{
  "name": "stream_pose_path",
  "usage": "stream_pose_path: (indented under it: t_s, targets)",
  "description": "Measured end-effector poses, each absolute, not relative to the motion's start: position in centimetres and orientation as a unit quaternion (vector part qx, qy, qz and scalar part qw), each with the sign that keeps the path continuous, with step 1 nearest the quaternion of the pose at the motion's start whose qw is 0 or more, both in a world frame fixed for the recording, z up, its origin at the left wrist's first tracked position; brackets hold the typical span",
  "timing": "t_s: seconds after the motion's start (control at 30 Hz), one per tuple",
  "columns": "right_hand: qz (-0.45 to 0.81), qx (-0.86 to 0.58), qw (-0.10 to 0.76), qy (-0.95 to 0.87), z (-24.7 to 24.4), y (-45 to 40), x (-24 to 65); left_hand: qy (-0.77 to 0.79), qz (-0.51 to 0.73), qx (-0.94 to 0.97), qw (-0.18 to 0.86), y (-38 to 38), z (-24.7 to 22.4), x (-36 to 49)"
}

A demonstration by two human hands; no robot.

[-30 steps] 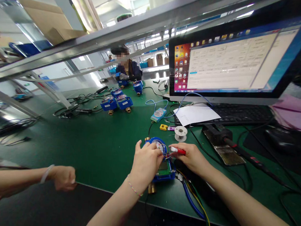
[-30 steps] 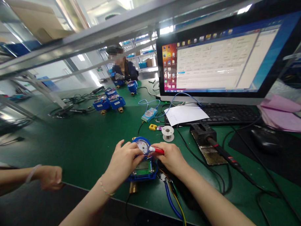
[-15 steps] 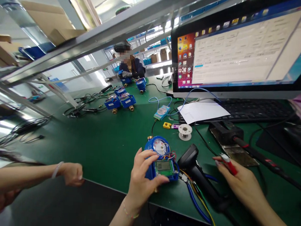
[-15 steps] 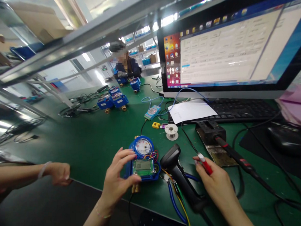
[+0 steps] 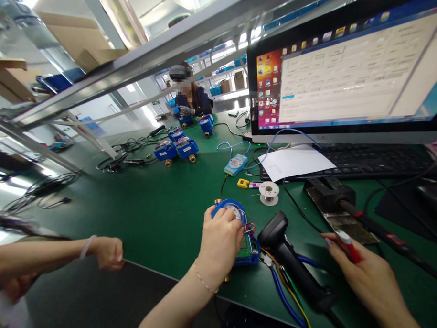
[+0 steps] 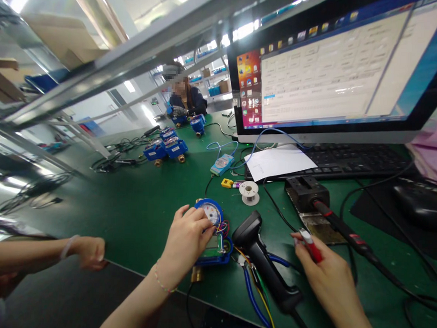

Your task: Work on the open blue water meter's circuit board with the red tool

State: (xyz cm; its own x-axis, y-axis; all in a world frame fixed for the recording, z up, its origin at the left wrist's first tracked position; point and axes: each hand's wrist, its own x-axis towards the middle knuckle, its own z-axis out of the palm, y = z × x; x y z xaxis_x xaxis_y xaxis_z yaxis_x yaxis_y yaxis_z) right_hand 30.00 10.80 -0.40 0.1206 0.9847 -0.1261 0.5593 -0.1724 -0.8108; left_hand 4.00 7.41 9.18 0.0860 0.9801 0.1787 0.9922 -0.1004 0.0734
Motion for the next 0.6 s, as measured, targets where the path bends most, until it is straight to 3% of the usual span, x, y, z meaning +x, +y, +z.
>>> stream_pose_path:
  t_s: [0.3,0.6]
  targets:
    - [0.366,-0.708,0.285,-0.533,0.4,10.5,29.6,-0.697,-0.156,-0.697,0.058,6.8,9.0,2.3]
    - [0.359,-0.717,0.266,-0.536,0.6,9.9,30.0,-0.561,-0.316,-0.765,0.032,3.6,8.0,1.2]
